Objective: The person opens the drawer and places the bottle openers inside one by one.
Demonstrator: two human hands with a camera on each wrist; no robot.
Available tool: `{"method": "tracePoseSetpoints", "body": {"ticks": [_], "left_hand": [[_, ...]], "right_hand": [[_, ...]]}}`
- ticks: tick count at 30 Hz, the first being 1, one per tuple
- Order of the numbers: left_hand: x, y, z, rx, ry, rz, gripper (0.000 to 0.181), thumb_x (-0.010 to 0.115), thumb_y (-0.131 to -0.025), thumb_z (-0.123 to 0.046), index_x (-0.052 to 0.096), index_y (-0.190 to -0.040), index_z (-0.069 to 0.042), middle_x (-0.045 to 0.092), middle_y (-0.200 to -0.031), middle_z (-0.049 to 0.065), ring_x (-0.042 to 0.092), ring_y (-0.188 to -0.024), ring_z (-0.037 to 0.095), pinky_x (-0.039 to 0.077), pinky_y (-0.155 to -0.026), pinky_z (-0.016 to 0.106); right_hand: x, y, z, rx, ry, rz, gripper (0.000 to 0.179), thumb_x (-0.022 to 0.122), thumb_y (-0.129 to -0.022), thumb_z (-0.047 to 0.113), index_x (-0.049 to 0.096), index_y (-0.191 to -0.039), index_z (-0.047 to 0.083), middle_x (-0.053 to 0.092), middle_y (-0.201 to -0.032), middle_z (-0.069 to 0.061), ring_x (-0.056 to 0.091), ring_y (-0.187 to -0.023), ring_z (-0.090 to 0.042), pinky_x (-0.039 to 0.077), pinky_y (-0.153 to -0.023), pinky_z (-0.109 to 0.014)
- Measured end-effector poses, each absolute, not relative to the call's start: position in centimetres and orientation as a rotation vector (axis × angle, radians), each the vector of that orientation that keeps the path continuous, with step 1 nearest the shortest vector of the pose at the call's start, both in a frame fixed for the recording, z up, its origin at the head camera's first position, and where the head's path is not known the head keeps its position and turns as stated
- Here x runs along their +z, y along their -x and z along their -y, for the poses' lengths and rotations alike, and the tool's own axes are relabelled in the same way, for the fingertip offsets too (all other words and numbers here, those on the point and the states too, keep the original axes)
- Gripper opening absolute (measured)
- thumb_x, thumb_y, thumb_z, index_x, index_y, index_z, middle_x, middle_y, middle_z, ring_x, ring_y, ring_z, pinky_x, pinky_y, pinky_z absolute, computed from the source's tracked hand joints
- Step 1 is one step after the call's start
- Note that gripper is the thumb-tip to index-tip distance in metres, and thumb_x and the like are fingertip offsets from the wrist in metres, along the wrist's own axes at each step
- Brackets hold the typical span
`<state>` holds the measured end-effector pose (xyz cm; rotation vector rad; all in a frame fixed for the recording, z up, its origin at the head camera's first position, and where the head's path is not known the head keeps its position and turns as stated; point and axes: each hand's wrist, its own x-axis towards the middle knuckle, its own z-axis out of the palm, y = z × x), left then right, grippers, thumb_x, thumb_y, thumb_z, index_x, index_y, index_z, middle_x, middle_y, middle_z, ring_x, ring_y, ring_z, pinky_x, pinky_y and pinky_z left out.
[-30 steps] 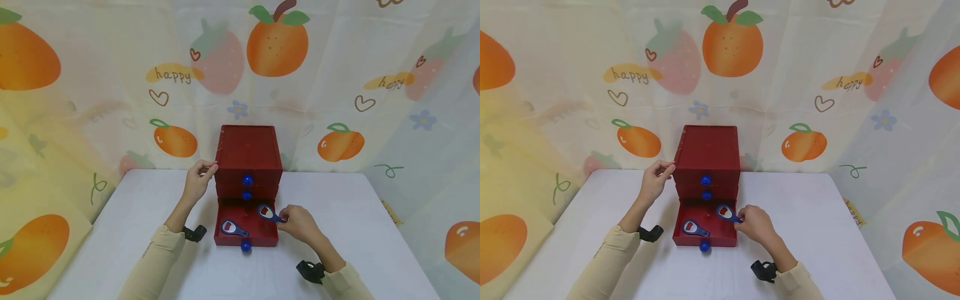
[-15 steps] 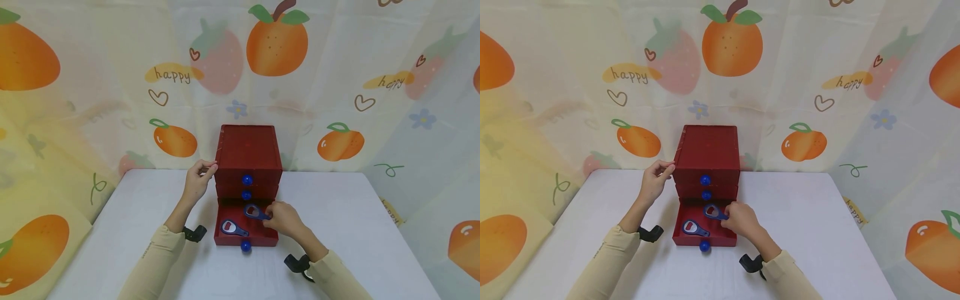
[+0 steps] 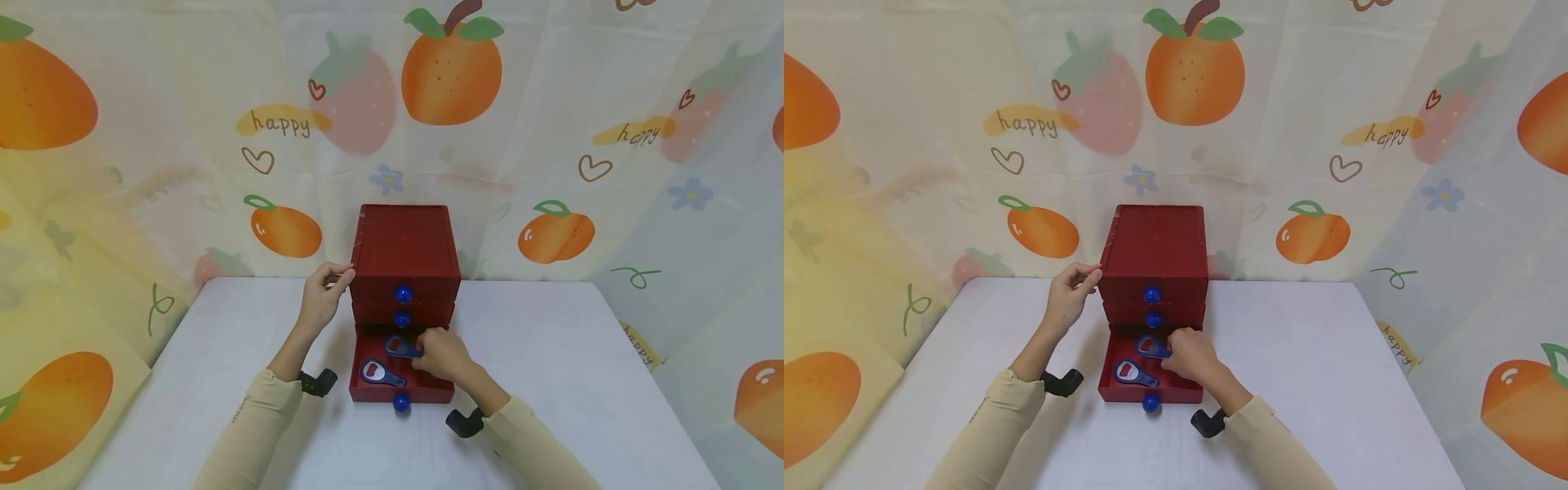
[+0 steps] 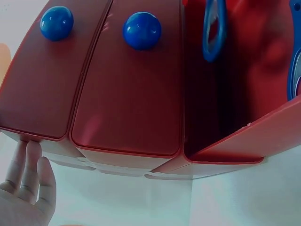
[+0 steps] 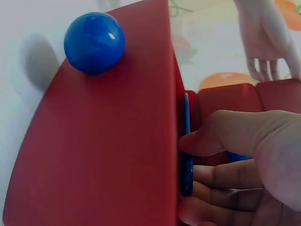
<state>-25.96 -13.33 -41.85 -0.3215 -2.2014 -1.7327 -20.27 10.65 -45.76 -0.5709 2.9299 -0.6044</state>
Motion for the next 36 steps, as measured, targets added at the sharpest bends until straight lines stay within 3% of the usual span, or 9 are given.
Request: {"method": "tracePoseSetpoints", "body": {"ticks": [7,18,25,34,36], "left_hand": [[-39.2,24.1,12.7,-1.77,0.3,2.213,0.02,0.061,-0.095,-0.007,0.064,-0.105,0.01,0.066,-0.118,0.027,0.057,-0.078,-0.005,0.049,-0.07,0.013],[-38.7,23.8,12.6,-1.78,0.308,2.201,0.019,0.061,-0.095,-0.006,0.064,-0.104,0.011,0.066,-0.118,0.028,0.058,-0.077,-0.004,0.05,-0.07,0.015],[-38.7,23.8,12.6,-1.78,0.304,2.201,0.019,0.061,-0.095,-0.006,0.064,-0.105,0.011,0.066,-0.118,0.028,0.058,-0.078,-0.004,0.05,-0.071,0.014],[-38.7,23.7,12.5,-1.762,0.297,2.219,0.019,0.061,-0.095,-0.006,0.064,-0.104,0.01,0.066,-0.118,0.027,0.058,-0.078,-0.003,0.049,-0.071,0.014],[-38.8,23.7,12.5,-1.761,0.292,2.221,0.019,0.061,-0.095,-0.007,0.064,-0.104,0.01,0.066,-0.118,0.027,0.058,-0.078,-0.003,0.049,-0.071,0.014]], "right_hand": [[-46.6,20.7,-9.2,-0.587,0.592,-2.927,0.04,0.08,-0.078,0.02,0.048,-0.054,0.013,0.034,-0.052,0.005,0.034,-0.052,-0.01,0.025,-0.048,-0.023],[-47.9,21.6,-6.9,-0.442,0.44,-2.961,0.033,0.08,-0.078,0.026,0.055,-0.061,0.011,0.046,-0.057,0.002,0.045,-0.055,-0.013,0.038,-0.05,-0.026],[-48.5,21.8,-5.8,-0.417,0.361,-2.968,0.024,0.08,-0.078,0.026,0.067,-0.076,0.006,0.06,-0.066,-0.002,0.052,-0.058,-0.016,0.053,-0.057,-0.031],[-49.6,21.8,-5.8,-0.418,0.32,-2.965,0.025,0.079,-0.079,0.025,0.07,-0.088,0.004,0.068,-0.077,-0.005,0.055,-0.062,-0.017,0.057,-0.064,-0.035],[-49.4,21.7,-6.1,-0.417,0.343,-2.963,0.022,0.078,-0.08,0.025,0.069,-0.085,0.005,0.066,-0.075,-0.004,0.054,-0.062,-0.016,0.056,-0.063,-0.033]]}}
